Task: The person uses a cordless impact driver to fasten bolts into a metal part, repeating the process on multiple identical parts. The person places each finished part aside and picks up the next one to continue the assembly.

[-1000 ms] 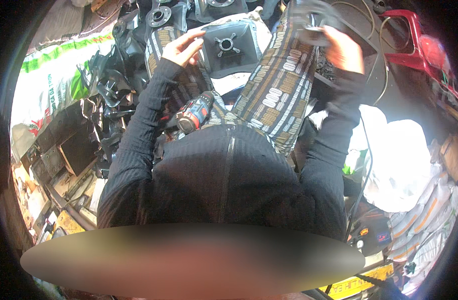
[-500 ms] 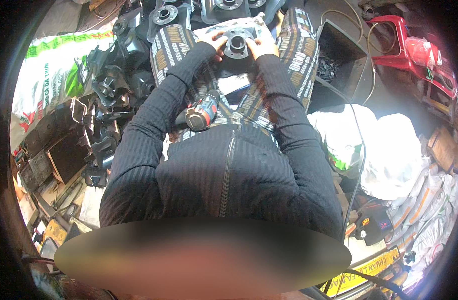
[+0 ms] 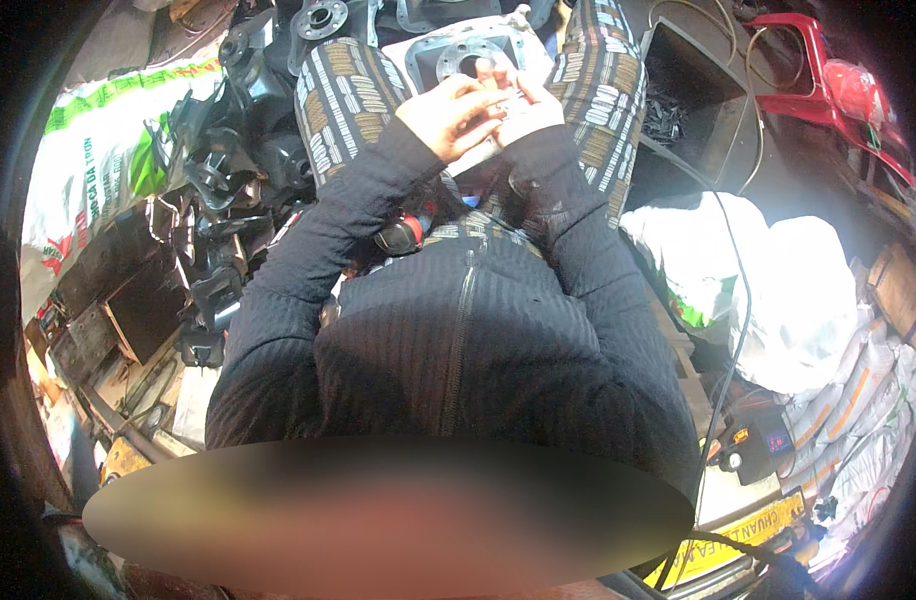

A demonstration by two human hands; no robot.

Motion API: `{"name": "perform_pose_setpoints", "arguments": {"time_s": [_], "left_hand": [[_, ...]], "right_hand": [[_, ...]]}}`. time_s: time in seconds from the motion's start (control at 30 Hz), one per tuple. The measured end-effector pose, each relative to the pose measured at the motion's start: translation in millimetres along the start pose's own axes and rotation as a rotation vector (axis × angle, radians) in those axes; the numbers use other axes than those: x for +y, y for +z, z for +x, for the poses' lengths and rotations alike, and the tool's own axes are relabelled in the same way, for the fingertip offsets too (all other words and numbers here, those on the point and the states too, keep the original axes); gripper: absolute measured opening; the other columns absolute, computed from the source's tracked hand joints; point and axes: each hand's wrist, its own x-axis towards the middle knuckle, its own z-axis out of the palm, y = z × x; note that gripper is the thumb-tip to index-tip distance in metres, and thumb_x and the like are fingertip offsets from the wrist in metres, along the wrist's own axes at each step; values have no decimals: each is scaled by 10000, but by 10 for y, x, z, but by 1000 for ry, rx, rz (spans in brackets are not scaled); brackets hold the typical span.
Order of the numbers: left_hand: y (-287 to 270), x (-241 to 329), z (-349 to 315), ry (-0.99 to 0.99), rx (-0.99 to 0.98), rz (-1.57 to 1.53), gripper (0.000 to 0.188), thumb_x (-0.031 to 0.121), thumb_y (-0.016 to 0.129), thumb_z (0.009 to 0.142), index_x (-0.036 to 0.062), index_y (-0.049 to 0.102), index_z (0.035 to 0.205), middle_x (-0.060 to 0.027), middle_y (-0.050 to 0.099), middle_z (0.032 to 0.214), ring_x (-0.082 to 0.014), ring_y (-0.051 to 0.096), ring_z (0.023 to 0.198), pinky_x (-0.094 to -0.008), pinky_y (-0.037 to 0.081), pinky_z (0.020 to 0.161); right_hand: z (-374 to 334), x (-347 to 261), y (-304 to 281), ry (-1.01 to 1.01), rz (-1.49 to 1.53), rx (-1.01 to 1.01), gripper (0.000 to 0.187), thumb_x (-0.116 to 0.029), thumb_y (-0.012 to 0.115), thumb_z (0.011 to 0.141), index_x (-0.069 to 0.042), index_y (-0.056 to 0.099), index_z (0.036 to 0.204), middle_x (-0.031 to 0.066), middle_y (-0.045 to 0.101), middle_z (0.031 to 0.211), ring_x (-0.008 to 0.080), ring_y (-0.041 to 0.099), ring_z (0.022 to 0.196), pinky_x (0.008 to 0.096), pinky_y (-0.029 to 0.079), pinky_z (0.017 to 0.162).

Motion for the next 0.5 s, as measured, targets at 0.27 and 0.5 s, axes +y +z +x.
{"name": "perform_pose_setpoints", "arguments": {"time_s": [0.27,0.5], "left_hand": [[-17,97,-20,2,-110,95,252,226,642,775,151,628,1015,-39,563,858,-210,596,763,-305,506,642],[-174,-30,62,-322,46,-406,153,132,597,837,49,649,954,-58,650,840,-113,626,720,-225,498,642]], "right_hand": [[25,222,-1,-93,-174,206,244,-102,414,918,24,526,1095,150,591,982,261,598,889,360,498,813],[-83,281,48,-161,-436,281,244,-71,418,911,13,535,1108,94,568,875,173,589,793,263,511,727]]}}
